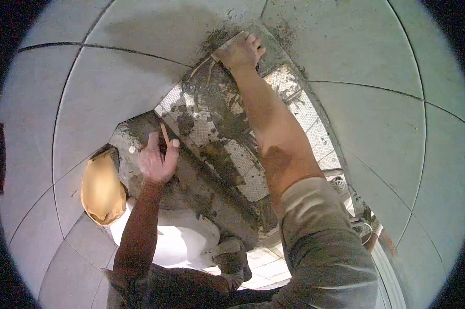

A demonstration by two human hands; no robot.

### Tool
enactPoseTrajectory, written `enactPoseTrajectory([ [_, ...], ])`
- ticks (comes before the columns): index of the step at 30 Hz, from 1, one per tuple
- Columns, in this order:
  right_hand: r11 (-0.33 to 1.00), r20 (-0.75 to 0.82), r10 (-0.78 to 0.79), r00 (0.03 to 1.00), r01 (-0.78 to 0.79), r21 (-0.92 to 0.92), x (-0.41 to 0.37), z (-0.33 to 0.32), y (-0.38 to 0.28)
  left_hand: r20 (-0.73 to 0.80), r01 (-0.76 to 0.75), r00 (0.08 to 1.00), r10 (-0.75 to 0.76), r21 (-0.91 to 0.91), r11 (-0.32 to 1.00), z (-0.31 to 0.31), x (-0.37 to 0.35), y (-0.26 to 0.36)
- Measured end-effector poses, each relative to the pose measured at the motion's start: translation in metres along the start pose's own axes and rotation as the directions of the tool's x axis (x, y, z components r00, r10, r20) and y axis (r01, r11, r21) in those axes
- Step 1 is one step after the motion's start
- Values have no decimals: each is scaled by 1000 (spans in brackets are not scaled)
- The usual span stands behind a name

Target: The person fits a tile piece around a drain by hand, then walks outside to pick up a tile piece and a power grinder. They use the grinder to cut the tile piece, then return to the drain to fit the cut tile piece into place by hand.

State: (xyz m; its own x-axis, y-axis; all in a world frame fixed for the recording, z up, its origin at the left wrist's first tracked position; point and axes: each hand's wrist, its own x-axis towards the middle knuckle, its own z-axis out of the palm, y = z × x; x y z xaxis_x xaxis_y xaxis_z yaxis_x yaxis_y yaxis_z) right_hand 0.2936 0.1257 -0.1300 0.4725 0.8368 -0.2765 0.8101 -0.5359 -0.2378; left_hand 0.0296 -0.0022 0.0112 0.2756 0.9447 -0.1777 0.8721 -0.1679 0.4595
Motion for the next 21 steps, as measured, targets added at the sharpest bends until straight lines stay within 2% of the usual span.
enactPoseTrajectory([
  [2, 993, -73, 14, 997, -6, 119, -9, 3, 9, -13, -18, 1000, 18, -17, 1000, 0, -1, 0],
  [5, 984, -170, 32, 985, -1, 181, -19, 15, 27, -30, -17, 999, 17, 20, 1000, 3, -1, -3],
  [9, 977, -102, 54, 993, -32, 210, -31, 5, 33, -22, -9, 1000, 9, 22, 1000, 2, -2, -1],
  [12, 982, -43, 23, 999, -14, 189, -26, 2, 28, -29, -25, 999, 26, 52, 998, 1, -2, -2],
  [14, 990, -116, -32, 993, 48, 133, -14, 10, 25, -37, -45, 998, 47, 77, 996, 2, -2, -3],
  [18, 988, -135, -94, 986, 109, 110, -3, 4, 21, -1, -19, 1000, 19, 67, 998, -1, -2, -3],
  [20, 998, -20, -61, 998, 62, 22, 2, -3, 18, 13, -13, 1000, 12, 71, 997, 0, -1, -1],
  [21, 998, -19, -63, 998, 63, 22, 4, 0, 21, -21, -23, 1000, 23, 10, 1000, 1, 0, -1],
])
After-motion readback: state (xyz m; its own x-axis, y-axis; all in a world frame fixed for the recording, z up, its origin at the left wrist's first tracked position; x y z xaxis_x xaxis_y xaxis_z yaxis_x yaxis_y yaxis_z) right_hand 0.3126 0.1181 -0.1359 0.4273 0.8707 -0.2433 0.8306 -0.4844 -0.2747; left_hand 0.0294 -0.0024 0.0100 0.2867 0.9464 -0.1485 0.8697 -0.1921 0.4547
